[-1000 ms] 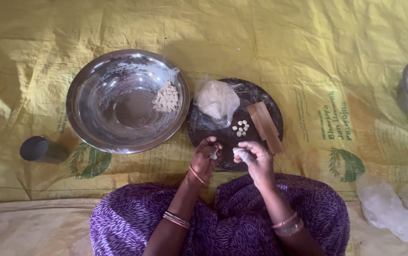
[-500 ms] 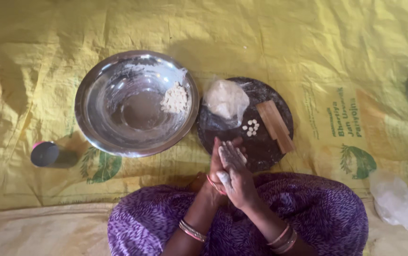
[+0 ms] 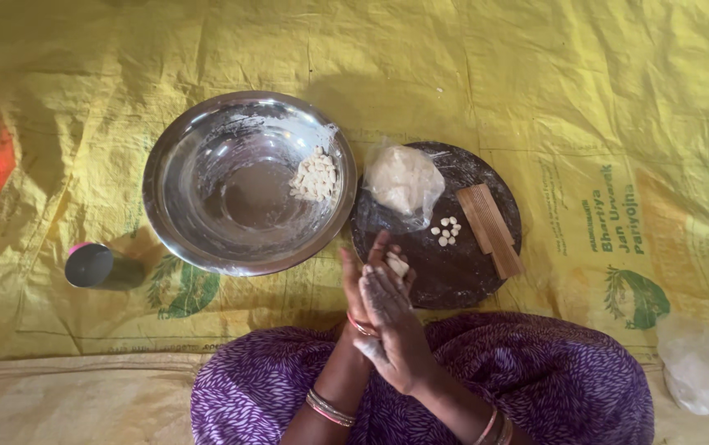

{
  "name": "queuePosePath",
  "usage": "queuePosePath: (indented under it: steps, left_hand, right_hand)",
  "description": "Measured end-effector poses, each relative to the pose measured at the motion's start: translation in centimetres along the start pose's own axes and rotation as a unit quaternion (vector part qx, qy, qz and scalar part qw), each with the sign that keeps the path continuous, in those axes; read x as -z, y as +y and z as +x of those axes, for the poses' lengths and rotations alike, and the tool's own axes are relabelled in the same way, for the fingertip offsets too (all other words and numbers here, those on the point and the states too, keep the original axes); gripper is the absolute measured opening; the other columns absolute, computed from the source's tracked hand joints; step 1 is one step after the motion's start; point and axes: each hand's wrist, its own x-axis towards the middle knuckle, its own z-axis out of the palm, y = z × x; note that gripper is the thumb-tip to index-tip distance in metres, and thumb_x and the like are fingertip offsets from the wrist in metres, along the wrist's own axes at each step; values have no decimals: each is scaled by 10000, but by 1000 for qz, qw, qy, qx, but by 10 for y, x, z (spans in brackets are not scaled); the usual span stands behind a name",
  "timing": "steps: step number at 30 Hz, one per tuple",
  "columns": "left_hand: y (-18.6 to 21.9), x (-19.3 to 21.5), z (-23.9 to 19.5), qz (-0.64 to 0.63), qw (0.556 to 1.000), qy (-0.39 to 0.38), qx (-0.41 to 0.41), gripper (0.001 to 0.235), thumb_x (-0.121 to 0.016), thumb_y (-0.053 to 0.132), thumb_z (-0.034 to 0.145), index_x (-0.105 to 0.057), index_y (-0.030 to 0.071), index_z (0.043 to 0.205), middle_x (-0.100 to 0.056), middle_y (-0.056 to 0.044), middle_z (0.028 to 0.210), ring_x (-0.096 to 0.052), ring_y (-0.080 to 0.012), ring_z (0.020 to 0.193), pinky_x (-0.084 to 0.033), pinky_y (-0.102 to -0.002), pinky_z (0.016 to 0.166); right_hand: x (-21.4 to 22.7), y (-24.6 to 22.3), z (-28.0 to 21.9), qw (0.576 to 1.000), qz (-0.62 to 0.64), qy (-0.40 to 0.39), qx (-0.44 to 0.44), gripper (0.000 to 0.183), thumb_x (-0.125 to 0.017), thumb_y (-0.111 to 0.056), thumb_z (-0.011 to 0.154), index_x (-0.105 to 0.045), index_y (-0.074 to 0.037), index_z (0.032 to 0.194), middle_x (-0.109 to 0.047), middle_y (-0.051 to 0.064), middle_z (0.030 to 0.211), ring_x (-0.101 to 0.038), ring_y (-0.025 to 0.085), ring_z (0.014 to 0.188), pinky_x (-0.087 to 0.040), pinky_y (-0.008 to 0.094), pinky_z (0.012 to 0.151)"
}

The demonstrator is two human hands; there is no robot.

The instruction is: The person sits on the floor and repeatedly rolls small pieces of dough between their palms to form uniform balls. They place the finished balls on a wooden board next to a metal bowl containing more dough.

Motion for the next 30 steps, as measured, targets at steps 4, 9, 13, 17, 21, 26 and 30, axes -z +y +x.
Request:
queuePosePath:
  steps: [4, 9, 13, 17, 21, 26, 30]
  left_hand:
    - [-45, 35, -32, -100, 994, 21, -37, 814, -426, 739, 1006, -456, 84, 1487, -651, -144, 1282, -685, -274, 1109, -590, -406, 955]
    - [-67, 51, -9, -113, 989, 62, -73, 764, -432, 696, 1045, -421, 91, 1511, -603, -135, 1377, -644, -258, 1201, -563, -398, 1023]
    - [-26, 35, -2, -50, 983, -178, 6, 726, -436, 661, 1076, -393, 96, 1530, -565, -129, 1453, -611, -244, 1274, -541, -392, 1077]
    - [-19, 17, -8, -12, 996, -58, -59, 729, -484, 657, 1070, -347, 119, 1542, -518, -119, 1502, -587, -255, 1313, -524, -419, 1117]
    - [-37, -14, 12, -191, 957, 125, -177, 661, -425, 498, 1114, -352, 43, 1587, -511, -160, 1558, -644, -321, 1277, -580, -408, 1042]
    - [26, -45, 22, 31, 979, -197, -43, 702, -440, 641, 1191, -444, 1, 1480, -586, -198, 1456, -649, -275, 1296, -538, -385, 1152]
    - [-1, -7, 6, -160, 969, -159, -98, 707, -394, 568, 1118, -408, -17, 1515, -572, -231, 1471, -658, -295, 1241, -560, -401, 1029]
  right_hand:
    - [-1, 12, 2, 989, -99, -83, -67, 638, -232, -525, 1073, -347, -173, 1592, -300, 80, 1701, -325, 280, 1611, -221, 484, 1344]
    - [28, 42, 41, 991, -110, -35, -64, 506, -377, -316, 1090, -412, -173, 1574, -234, 129, 1740, -209, 358, 1604, -165, 523, 1323]
    - [31, 13, 34, 991, -71, -34, -113, 557, -483, -167, 1051, -332, -50, 1574, -237, 168, 1656, -231, 375, 1538, -218, 540, 1265]
    - [19, -7, 41, 982, -100, -143, -73, 324, -551, -258, 1040, -573, -192, 1356, -456, 25, 1558, -362, 259, 1546, -252, 493, 1315]
    - [25, 15, 81, 965, -42, -185, -179, 249, -573, -266, 1039, -695, -196, 1245, -545, 13, 1569, -362, 232, 1563, -215, 481, 1322]
    - [21, -13, 59, 997, -46, -57, -26, 502, -505, -187, 1052, -450, -83, 1540, -358, 141, 1642, -216, 335, 1548, -89, 570, 1279]
    - [11, -16, 56, 997, -63, -37, 13, 443, -538, -243, 1045, -525, -159, 1480, -446, 88, 1612, -286, 283, 1550, -178, 488, 1303]
